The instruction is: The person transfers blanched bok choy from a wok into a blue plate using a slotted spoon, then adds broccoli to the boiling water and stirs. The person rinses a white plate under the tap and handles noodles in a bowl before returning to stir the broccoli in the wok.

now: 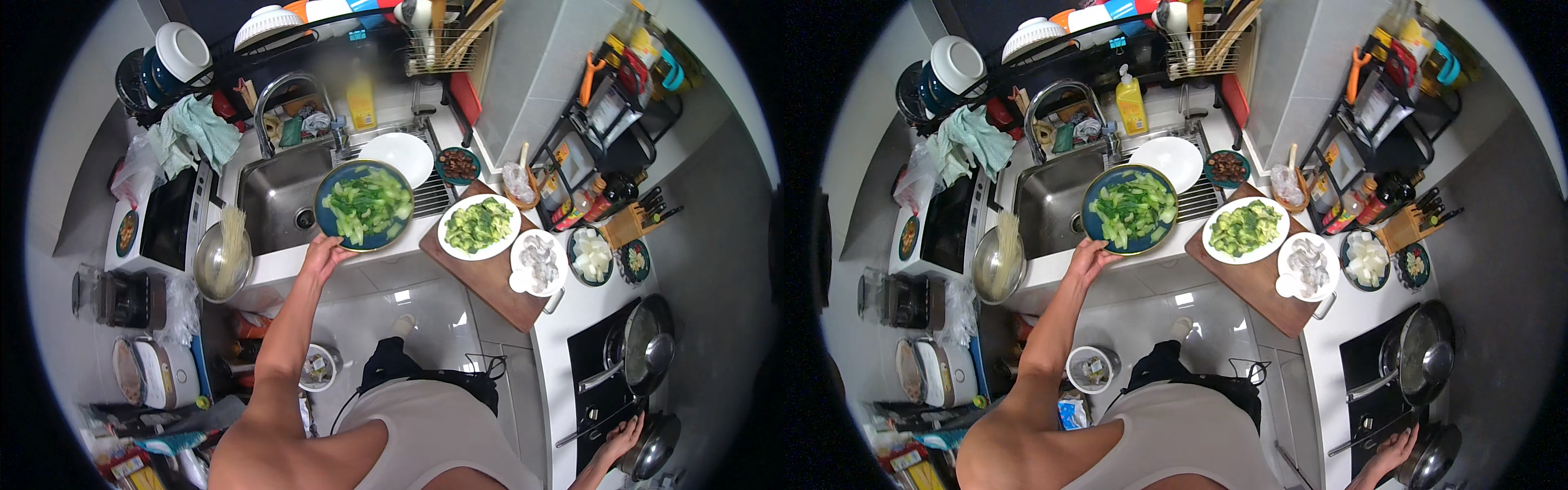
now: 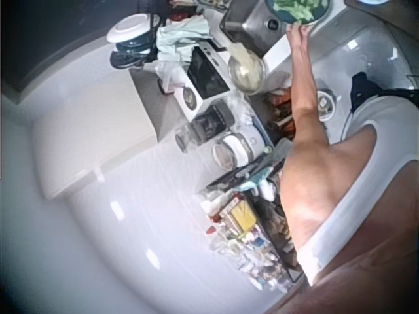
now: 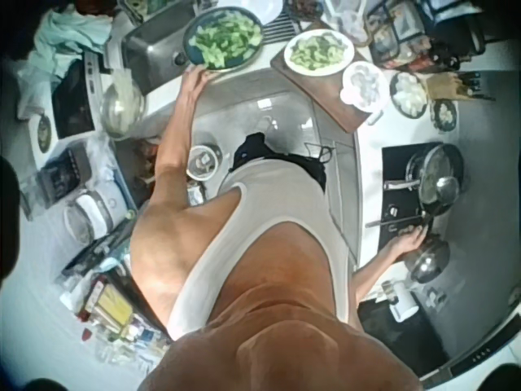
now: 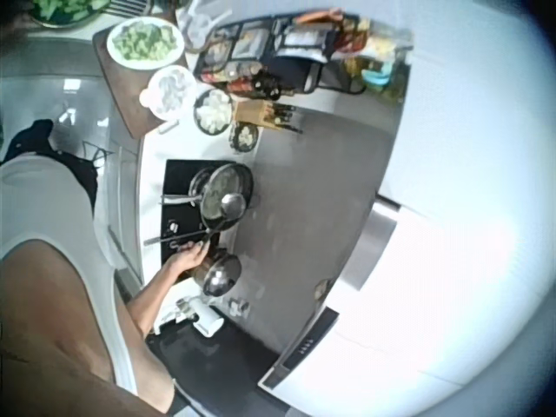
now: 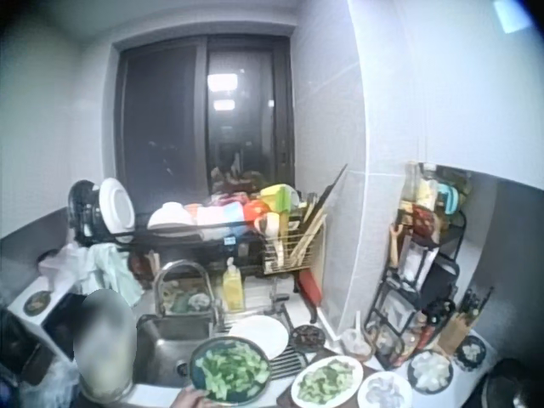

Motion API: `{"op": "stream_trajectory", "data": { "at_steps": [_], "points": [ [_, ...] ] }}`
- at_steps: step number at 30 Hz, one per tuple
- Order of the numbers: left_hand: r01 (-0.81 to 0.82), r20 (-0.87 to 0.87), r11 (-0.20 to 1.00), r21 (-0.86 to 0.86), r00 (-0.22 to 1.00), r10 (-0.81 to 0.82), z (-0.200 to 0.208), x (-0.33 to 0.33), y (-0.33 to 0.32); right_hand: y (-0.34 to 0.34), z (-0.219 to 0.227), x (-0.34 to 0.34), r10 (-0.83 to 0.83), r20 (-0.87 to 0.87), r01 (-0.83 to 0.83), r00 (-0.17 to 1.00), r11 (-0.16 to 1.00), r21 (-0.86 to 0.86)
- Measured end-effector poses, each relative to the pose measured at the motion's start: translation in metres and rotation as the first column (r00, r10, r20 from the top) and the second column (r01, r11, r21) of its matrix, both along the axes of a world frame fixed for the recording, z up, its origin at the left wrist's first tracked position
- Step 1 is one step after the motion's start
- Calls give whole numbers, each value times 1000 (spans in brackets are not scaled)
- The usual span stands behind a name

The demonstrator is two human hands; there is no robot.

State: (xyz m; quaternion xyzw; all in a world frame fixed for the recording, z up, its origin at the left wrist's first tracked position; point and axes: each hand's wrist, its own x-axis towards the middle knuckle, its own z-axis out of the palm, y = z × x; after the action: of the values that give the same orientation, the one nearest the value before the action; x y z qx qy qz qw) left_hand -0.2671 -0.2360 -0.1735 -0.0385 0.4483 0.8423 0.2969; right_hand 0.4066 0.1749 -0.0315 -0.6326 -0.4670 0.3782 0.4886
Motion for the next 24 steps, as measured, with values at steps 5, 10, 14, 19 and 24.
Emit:
{"op": "stream_trajectory", "data": {
  "at_steps": [5,10,14,19,24],
  "points": [
    [102,96,994,34,990,-105,-42,-78,10,-14,-13,-4,-129,-73,130,989,992,5],
    [151,178,988,36,972,-154,-66,-119,26,-18,-33,21,-153,-114,158,982,987,33],
    [167,179,984,57,968,-175,-67,-124,38,-35,-25,0,-173,-129,177,976,984,20],
    [146,217,987,61,964,-156,-78,-131,54,-49,-22,-6,-199,-146,206,969,978,30],
    [174,222,978,119,955,-197,-84,-140,65,-57,-26,-2,-230,-171,237,958,971,23]
  ]
}}
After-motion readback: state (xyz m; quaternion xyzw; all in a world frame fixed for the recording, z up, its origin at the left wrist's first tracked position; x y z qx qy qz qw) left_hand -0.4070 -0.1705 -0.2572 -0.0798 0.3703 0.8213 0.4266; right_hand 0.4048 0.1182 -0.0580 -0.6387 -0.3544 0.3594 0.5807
